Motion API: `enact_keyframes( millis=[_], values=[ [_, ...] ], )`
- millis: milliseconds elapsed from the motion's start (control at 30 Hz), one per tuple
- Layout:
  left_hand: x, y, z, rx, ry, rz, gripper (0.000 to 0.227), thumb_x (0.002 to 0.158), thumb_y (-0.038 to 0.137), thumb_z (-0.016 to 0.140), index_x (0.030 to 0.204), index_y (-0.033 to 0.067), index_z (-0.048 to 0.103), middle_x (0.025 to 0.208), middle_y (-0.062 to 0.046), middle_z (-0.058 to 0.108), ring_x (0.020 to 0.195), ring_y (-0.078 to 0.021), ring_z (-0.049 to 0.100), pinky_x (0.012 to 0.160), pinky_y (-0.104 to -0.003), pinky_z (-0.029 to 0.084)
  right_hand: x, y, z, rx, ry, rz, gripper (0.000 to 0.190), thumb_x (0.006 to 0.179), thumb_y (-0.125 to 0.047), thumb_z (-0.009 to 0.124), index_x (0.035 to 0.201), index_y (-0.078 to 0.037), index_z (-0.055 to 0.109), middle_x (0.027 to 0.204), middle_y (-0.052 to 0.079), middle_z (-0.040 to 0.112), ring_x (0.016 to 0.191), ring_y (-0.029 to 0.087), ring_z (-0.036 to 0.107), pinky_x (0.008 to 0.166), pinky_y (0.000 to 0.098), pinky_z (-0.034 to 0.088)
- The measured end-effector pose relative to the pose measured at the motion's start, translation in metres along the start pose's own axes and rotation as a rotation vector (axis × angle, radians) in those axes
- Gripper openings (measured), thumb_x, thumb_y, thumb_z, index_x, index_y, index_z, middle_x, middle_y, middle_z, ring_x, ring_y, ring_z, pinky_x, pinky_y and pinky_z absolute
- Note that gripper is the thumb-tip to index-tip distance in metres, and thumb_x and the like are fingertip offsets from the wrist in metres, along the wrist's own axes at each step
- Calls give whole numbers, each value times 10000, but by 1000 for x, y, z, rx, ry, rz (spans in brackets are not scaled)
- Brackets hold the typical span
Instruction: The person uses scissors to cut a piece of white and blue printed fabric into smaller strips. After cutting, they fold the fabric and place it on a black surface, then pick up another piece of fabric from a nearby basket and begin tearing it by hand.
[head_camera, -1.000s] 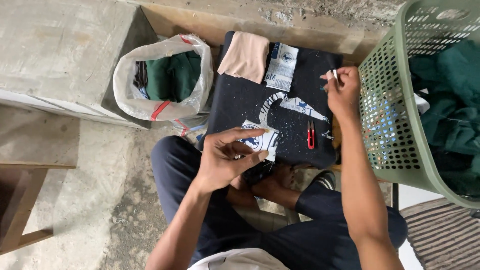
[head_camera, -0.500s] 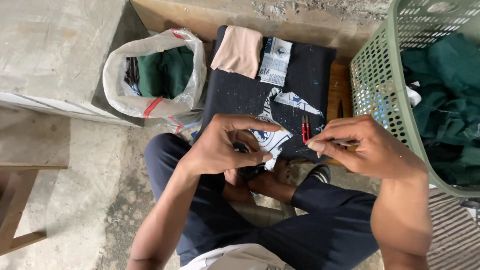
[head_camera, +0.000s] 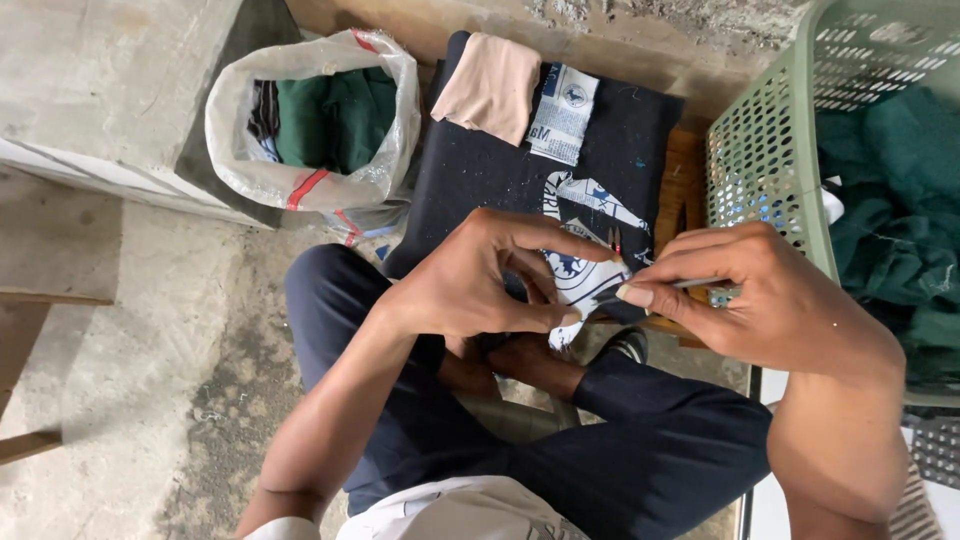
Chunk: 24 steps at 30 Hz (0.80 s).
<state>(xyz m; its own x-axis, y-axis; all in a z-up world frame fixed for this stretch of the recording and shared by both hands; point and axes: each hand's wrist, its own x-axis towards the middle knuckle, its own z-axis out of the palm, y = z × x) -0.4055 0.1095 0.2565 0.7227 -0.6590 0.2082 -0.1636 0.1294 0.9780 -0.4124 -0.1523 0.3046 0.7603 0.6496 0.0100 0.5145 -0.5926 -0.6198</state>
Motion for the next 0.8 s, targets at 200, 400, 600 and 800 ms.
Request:
enact_keyframes(
  millis=[200,400,600,800],
  values=[
    [0,-1,-1,-25,-16,36,448,835,14,836,1255,61,688,1192,-104,749,816,-186,814,714,-251,681,3,-8,-3,-22,-19,19,164,848,-191,764,920,-63,838,832,77,837,695,192,806,583,322,654],
    [-1,0,-1,-53,-21,26,470,832,1,849,1271,51,688,1013,-72,754,758,-159,795,642,-235,645,4,-12,-5,-56,-57,37,187,853,-210,754,964,-86,838,862,74,837,744,228,807,647,375,681],
    [-3,2,-1,-44,-20,69,486,830,-5,845,1279,56,672,1186,-97,719,797,-171,798,720,-242,692,6,-18,-4,-88,-35,35,177,850,-200,763,936,-60,830,835,75,826,708,215,788,630,368,668],
    [-5,2,0,-45,-12,68,490,824,-18,847,1277,66,678,1269,-105,708,781,-146,786,681,-226,652,7,-23,-5,-95,-18,61,166,834,-217,782,888,-69,837,829,57,837,713,181,806,623,336,656]
  ],
)
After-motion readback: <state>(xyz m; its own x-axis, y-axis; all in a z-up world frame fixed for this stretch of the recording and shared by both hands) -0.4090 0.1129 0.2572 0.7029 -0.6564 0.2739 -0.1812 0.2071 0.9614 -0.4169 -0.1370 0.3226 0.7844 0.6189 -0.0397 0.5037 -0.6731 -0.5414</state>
